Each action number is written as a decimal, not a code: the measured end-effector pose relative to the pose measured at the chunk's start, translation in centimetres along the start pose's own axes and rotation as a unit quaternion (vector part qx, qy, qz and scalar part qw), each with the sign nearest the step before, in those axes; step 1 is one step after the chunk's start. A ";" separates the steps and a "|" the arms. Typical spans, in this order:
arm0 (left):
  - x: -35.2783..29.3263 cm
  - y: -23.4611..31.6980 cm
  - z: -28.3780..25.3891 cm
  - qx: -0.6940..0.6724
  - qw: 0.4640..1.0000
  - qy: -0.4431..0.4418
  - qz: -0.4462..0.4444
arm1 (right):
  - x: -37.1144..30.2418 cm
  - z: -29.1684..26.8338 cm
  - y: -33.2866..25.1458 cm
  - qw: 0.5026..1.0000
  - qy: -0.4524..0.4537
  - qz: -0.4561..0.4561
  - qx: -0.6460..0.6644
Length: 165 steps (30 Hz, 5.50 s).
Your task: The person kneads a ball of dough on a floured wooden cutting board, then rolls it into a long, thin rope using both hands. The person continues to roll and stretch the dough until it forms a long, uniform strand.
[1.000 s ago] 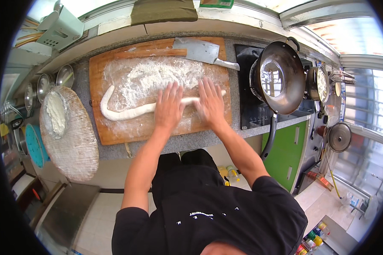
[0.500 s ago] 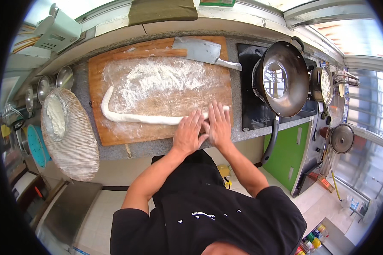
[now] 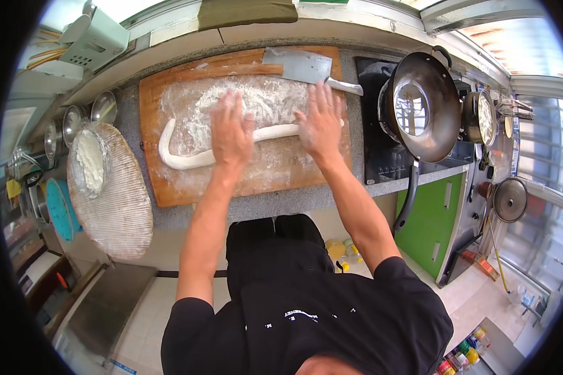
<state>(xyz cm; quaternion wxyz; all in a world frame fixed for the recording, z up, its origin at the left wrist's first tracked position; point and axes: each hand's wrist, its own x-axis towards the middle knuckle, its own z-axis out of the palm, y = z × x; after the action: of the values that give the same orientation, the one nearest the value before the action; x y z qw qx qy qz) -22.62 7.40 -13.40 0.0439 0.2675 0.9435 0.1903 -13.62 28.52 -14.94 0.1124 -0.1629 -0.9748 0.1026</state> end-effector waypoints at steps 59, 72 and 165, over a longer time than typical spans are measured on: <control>-7.8 4.8 5.6 -0.003 0.994 -0.075 0.076 | -10.4 -1.6 0.9 0.971 -0.218 -0.095 0.027; -12.2 4.2 3.1 0.000 0.991 -0.127 0.039 | -11.4 -2.0 2.1 0.978 -0.179 -0.106 -0.012; -7.1 -4.6 3.2 0.062 0.994 -0.044 0.079 | -7.7 1.1 -11.2 0.960 -0.270 -0.076 0.010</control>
<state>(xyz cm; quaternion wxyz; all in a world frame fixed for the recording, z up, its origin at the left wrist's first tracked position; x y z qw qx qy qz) -18.21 1.17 -18.28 0.0534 0.3515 0.9266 0.1227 -10.10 15.37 -14.82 -0.1462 -0.0531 -0.9774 0.1432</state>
